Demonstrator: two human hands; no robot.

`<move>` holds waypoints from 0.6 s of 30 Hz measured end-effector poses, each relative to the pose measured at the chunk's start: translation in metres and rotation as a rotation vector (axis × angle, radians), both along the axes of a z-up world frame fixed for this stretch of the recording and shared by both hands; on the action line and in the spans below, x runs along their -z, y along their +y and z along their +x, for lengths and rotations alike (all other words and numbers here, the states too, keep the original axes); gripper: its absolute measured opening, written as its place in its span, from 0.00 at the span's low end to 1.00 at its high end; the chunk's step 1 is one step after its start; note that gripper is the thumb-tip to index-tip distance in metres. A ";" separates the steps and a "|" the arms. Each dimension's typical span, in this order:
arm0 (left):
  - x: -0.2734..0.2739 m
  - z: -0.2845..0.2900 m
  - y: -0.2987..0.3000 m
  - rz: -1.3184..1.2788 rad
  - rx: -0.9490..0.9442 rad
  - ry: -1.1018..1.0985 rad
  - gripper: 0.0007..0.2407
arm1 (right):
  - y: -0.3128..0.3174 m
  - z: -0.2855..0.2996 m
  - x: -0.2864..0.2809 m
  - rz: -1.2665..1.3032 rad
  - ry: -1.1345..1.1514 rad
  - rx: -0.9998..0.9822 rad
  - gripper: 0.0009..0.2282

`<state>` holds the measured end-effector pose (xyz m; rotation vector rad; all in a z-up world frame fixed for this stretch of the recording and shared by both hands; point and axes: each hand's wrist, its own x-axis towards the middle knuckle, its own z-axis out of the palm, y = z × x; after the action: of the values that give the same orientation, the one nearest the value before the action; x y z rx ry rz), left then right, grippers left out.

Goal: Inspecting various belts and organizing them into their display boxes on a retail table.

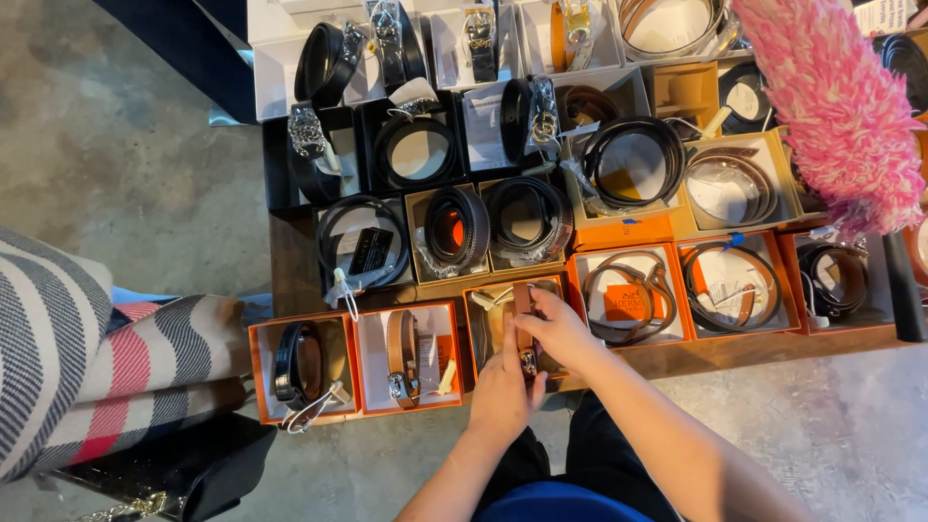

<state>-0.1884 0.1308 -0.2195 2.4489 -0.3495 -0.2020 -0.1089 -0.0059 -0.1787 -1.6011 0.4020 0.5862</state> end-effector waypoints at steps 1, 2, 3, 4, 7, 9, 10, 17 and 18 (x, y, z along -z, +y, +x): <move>0.001 0.002 -0.001 0.039 -0.001 0.027 0.39 | 0.003 0.002 0.002 -0.018 -0.045 -0.006 0.24; 0.003 0.001 -0.001 0.040 -0.003 0.028 0.39 | 0.004 0.003 0.004 -0.017 -0.044 -0.008 0.24; 0.006 0.000 -0.002 0.017 -0.020 0.038 0.40 | 0.005 0.004 0.005 0.019 -0.018 0.033 0.24; 0.008 -0.001 -0.003 -0.005 -0.037 0.047 0.41 | 0.006 0.005 0.007 0.056 0.008 0.075 0.25; 0.001 0.001 -0.010 -0.081 -0.066 0.114 0.42 | 0.010 -0.001 0.013 0.532 0.221 0.430 0.26; -0.002 0.002 -0.014 -0.119 -0.100 0.092 0.42 | 0.011 -0.006 0.025 0.559 0.212 0.517 0.25; -0.003 0.002 -0.017 -0.156 -0.132 0.067 0.42 | 0.012 -0.008 0.030 0.585 0.200 0.606 0.23; -0.047 0.031 -0.008 -0.221 -0.160 0.416 0.49 | 0.024 -0.032 -0.011 0.057 -0.049 0.303 0.34; -0.056 0.036 -0.006 -0.216 -0.115 0.477 0.50 | 0.027 -0.032 -0.021 0.113 0.004 0.279 0.36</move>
<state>-0.1523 0.1244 -0.1637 2.1166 -0.0183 -0.6474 -0.1414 0.0207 -0.1574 -1.4060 0.5749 0.3919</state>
